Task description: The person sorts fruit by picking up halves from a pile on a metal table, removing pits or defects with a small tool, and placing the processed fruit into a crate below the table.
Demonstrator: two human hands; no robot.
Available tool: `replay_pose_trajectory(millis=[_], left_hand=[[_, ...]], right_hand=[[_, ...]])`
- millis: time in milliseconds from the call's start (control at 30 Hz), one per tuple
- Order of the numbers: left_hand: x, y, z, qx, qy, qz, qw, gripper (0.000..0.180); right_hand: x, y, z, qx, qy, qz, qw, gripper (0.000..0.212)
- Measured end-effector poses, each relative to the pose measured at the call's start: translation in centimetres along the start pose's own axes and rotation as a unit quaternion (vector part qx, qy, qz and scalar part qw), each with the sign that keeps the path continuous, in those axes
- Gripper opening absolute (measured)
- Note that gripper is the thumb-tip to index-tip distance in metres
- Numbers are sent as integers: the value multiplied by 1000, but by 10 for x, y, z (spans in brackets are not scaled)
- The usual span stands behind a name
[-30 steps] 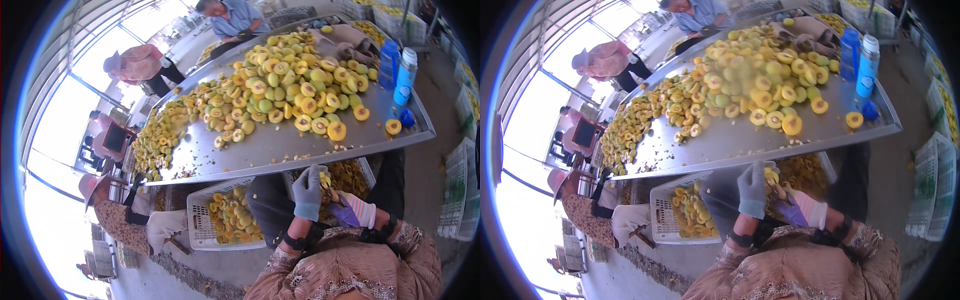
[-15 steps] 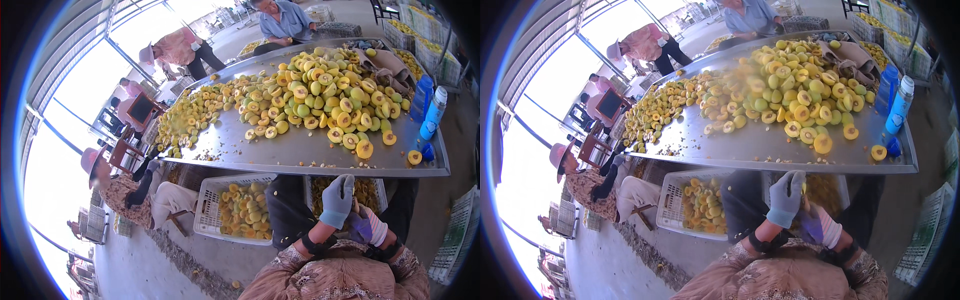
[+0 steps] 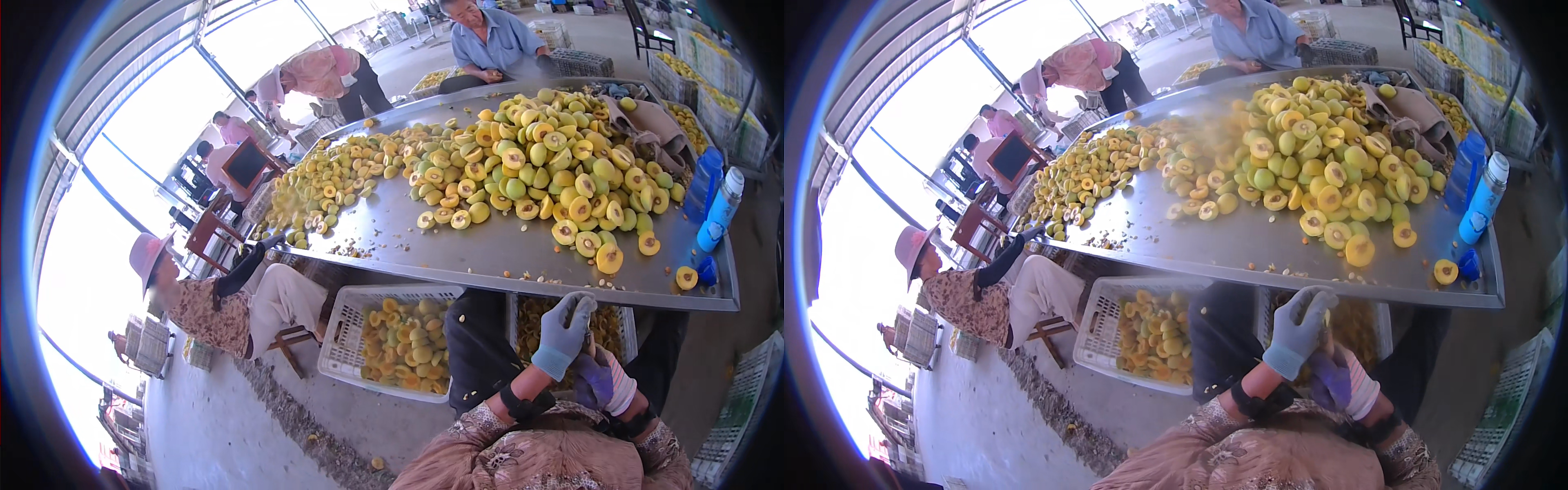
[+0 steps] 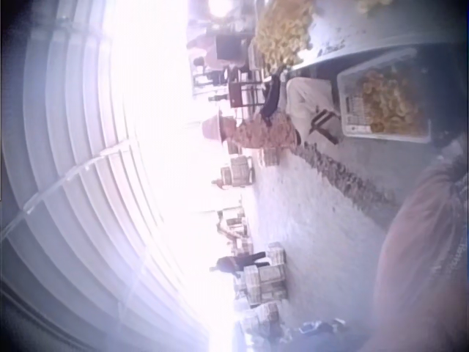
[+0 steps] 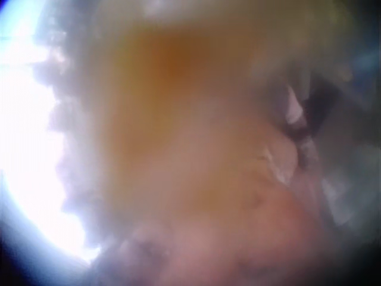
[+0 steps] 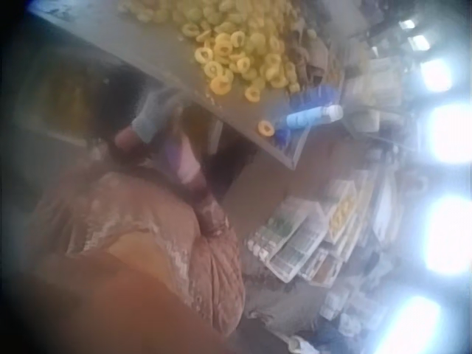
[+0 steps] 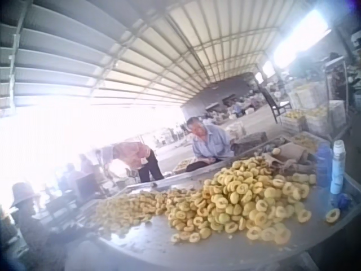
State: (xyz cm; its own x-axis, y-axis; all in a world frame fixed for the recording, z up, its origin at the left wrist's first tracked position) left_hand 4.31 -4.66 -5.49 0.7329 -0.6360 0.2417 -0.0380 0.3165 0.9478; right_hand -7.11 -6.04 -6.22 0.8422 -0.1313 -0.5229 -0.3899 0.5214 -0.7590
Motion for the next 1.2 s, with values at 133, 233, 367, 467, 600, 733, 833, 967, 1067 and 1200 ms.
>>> replay_pose_trajectory(millis=[133, 233, 367, 467, 600, 733, 833, 967, 1067, 1200], left_hand=[[-1, 26, 1, 104, 21, 128, 986, 19], [0, 15, 0, 44, -17, 65, 997, 18], [12, 8, 1, -14, -109, -43, 993, 19], [11, 1, 6, 45, -114, -48, 991, 20], [9, 27, -1, 193, -19, 147, 970, 22], [20, 4, 5, 4, -132, -50, 990, 22], [20, -6, 3, -74, -132, -90, 984, 21], [6, 21, -1, 217, 3, 226, 950, 24], [1, 25, -8, 203, 22, 226, 952, 25], [14, -8, -9, -76, -85, 17, 993, 26]], right_hand=[[-5, -5, 6, 17, 27, 3, 1000, 15], [-10, -6, 9, 5, 22, -2, 1000, 14], [-9, 4, 8, 107, -31, 53, 992, 14], [-9, -4, 12, 58, -12, 51, 997, 14], [-5, -1, 7, 81, -10, 54, 995, 15], [-5, 10, 4, 86, -53, 64, 993, 12], [-5, 6, 4, 117, -47, 57, 990, 12], [-3, 6, 4, 145, -92, 84, 981, 11], [-4, 5, 12, 129, -90, 92, 983, 10], [-4, 18, -2, 174, -126, 98, 972, 7]])
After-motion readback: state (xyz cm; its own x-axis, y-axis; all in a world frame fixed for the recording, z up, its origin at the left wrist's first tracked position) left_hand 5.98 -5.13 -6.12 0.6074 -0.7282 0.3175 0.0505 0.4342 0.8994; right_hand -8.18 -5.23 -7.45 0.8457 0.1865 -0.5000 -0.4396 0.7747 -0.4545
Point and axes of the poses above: each hand's wrist, its own x-axis towards the middle knuckle, its own z-axis out of the palm, y = z × x, the point moved 7 cm from there along x, towards the middle knuckle, and after that the axes turned 10 degrees about z, right-handed, at the moved point
